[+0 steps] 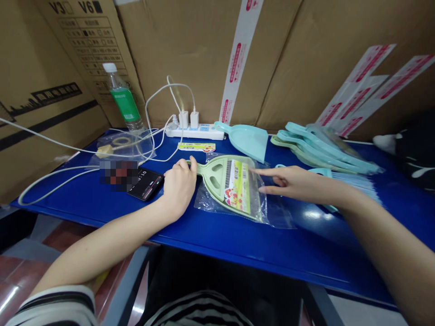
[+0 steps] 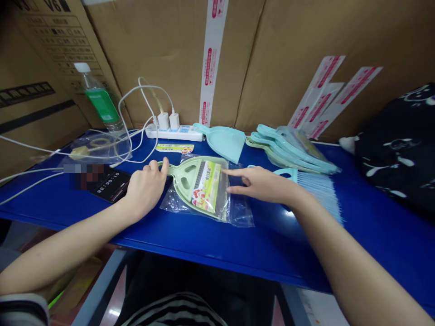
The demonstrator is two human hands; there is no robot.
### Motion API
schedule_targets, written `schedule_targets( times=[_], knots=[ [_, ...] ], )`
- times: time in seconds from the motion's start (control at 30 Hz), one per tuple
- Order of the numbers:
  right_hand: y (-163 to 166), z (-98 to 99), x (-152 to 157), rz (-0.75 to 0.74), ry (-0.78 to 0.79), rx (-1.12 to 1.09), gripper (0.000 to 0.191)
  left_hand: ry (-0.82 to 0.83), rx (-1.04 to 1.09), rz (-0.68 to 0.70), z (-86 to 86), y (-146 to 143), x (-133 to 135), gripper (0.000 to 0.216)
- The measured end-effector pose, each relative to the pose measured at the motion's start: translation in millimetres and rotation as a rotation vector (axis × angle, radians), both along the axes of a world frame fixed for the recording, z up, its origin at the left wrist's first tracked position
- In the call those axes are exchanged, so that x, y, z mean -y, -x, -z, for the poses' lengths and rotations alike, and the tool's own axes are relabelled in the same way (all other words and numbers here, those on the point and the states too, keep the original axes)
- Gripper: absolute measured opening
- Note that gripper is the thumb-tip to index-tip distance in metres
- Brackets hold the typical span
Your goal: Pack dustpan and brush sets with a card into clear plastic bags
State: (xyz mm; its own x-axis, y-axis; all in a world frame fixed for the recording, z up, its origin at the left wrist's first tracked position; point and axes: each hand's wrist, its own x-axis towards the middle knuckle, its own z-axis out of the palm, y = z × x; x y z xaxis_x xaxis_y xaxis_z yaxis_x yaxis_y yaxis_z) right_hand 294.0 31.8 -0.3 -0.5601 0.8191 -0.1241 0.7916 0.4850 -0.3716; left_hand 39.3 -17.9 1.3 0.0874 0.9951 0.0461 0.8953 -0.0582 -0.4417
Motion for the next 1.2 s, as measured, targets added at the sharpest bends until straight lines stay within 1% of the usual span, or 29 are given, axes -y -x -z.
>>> schedule_targets(
  times=[0.23, 0.33, 0.47, 0.6, 0.73, 0.8, 0.9, 0.97, 1.0, 1.03, 1.1, 1.17, 1.2],
  knots=[
    [-3.7, -2.8, -0.1, -0.005, 0.009, 0.041, 0.063, 0.032, 0.045, -0.017, -1.4, -0.5, 1.7, 0.058],
    [-7.0, -1.3, -2.6, 0.0, -0.047, 0.062, 0.063, 0.021, 0.042, -0.013, -2.0, -1.1, 1.7, 0.057],
    [-12.1, 3.2, -5.6, -0.012, -0.143, 0.105, 0.064, 0.014, -0.009, 0.049, -0.8, -1.7, 0.9, 0.056],
    [-15.3, 8.8, -7.4, -0.011, -0.127, 0.163, 0.065, -0.008, -0.016, 0.113, 1.5, -1.0, -0.4, 0.052],
    [-16.6, 12.0, -6.8, -0.004, -0.156, 0.215, 0.066, -0.004, 0.034, 0.107, 0.6, 0.5, -2.0, 0.045],
    [-16.2, 10.1, -4.8, -0.002, -0.169, 0.237, 0.065, -0.007, 0.058, 0.102, -0.9, 1.5, -3.2, 0.044],
    [-13.4, 3.7, -2.7, 0.014, -0.147, 0.263, 0.061, -0.005, 0.058, 0.097, -2.2, 3.5, -4.8, 0.044],
    [-10.1, 0.5, -3.5, 0.032, -0.163, 0.259, 0.05, -0.011, 0.029, 0.1, -2.0, 4.7, -5.2, 0.046],
    [-8.0, 0.3, -4.6, 0.048, -0.198, 0.246, 0.045, -0.024, 0.014, 0.109, -1.7, 5.0, -5.1, 0.048],
    [-5.7, 1.5, -6.2, 0.066, -0.254, 0.223, 0.043, -0.041, 0.007, 0.129, -1.3, 4.9, -4.7, 0.049],
    [-0.8, 7.4, -9.7, 0.093, -0.392, 0.153, 0.042, -0.083, 0.021, 0.212, -0.6, 3.7, -3.2, 0.051],
    [3.7, 16.7, -13.2, 0.083, -0.499, 0.079, 0.044, -0.11, 0.059, 0.344, -0.3, 1.6, -1.6, 0.048],
    [5.3, 21.5, -14.8, 0.069, -0.52, 0.056, 0.044, -0.114, 0.074, 0.415, -0.2, 0.7, -1.1, 0.046]
  ],
)
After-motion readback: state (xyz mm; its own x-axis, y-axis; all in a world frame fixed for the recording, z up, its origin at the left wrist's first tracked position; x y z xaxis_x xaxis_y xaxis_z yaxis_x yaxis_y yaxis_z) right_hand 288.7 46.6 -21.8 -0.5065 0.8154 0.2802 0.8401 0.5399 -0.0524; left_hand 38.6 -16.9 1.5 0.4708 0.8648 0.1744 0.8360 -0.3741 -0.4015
